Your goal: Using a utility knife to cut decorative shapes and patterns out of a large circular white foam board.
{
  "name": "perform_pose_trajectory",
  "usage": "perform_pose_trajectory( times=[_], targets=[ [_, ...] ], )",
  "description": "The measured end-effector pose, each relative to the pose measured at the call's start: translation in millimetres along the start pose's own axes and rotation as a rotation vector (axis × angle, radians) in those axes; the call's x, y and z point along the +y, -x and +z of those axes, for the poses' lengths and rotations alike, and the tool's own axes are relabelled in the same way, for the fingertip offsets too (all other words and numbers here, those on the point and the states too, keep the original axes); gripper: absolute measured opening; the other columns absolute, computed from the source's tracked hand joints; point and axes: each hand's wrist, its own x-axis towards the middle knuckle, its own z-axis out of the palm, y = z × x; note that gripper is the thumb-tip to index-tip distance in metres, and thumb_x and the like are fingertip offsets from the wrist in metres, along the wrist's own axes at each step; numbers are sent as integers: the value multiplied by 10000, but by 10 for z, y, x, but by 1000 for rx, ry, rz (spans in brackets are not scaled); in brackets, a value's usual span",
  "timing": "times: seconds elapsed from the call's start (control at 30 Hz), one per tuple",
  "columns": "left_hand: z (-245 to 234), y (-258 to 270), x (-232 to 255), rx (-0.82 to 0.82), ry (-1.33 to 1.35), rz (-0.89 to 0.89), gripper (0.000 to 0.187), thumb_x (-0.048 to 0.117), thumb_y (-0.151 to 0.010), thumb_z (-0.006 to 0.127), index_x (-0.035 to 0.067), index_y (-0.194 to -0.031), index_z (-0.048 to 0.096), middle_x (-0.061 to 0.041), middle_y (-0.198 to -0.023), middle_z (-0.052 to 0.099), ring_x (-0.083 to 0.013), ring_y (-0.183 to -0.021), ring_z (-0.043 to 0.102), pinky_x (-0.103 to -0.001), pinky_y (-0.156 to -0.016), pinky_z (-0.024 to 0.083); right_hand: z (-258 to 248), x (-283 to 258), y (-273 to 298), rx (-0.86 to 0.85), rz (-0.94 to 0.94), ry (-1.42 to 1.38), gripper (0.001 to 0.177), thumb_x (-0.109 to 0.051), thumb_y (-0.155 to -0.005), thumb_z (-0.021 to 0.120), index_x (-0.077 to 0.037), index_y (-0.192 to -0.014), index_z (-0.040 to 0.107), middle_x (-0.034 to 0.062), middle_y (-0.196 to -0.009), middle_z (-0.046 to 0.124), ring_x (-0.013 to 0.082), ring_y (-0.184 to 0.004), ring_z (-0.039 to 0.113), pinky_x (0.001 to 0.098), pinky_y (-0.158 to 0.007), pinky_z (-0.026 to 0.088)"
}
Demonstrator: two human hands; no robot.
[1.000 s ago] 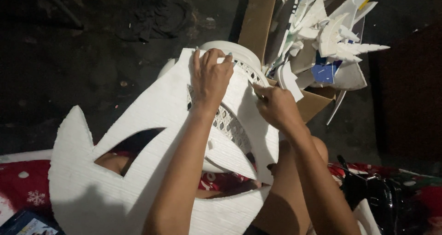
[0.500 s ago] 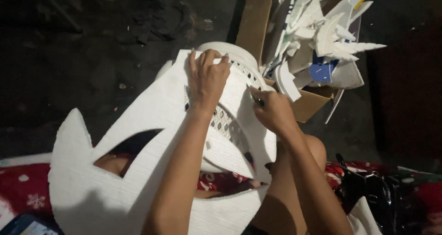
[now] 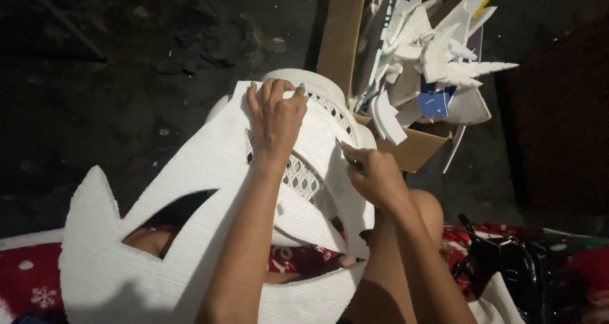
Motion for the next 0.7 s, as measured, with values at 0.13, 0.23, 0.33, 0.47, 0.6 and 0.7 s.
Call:
perform_pose_trajectory(
  times=[0.13,0.23,0.33,0.47,0.6,0.7],
  targets=[
    [-126,-22,108,-51,16,-12,204,217,-867,688,266,-1066,699,23,-990,557,-183,-1150,495,-506,-1023,300,27,15,-37,22,-11,-40,397,-74,-742,596,-48,-1127,692,246,-977,695,451,-940,649,527,-820,504],
    [-204,48,305,-76,98,-76,265,248,-837,709,185,-1094,705,-42,-1146,527,-273,-1232,443,-551,-1067,259,74,79,-63,2,-7,-78,429,-76,-735,586,-48,-1153,679,243,-1025,687,462,-980,630,548,-846,487],
    [-160,112,388,-62,182,4,271,283,-819,713,180,-1069,710,-84,-1173,550,-294,-1290,419,-611,-1056,228,59,-15,-68,44,-21,-78,408,-54,-746,598,-34,-1145,682,245,-995,692,454,-949,645,533,-840,497],
    [-132,73,324,-11,118,-3,200,296,-834,707,230,-1022,720,-55,-1118,582,-265,-1255,462,-608,-1029,241,77,-39,-189,58,-70,-90,404,-63,-760,593,-34,-1154,674,251,-995,688,465,-962,633,554,-822,487],
    [-127,61,337,39,93,-6,173,298,-825,713,235,-985,728,-36,-1074,567,-256,-1234,471,-600,-1007,248,-44,-72,-152,-10,-82,-53,439,-45,-752,576,-51,-1183,660,239,-1045,683,466,-1009,617,553,-863,479],
    [-111,73,346,55,89,-9,170,275,-813,721,235,-978,729,-31,-1058,565,-254,-1231,476,-596,-998,257,-64,-83,-98,-13,-52,-31,424,-66,-758,568,-54,-1170,667,237,-1002,693,460,-969,636,542,-825,497]
  ],
)
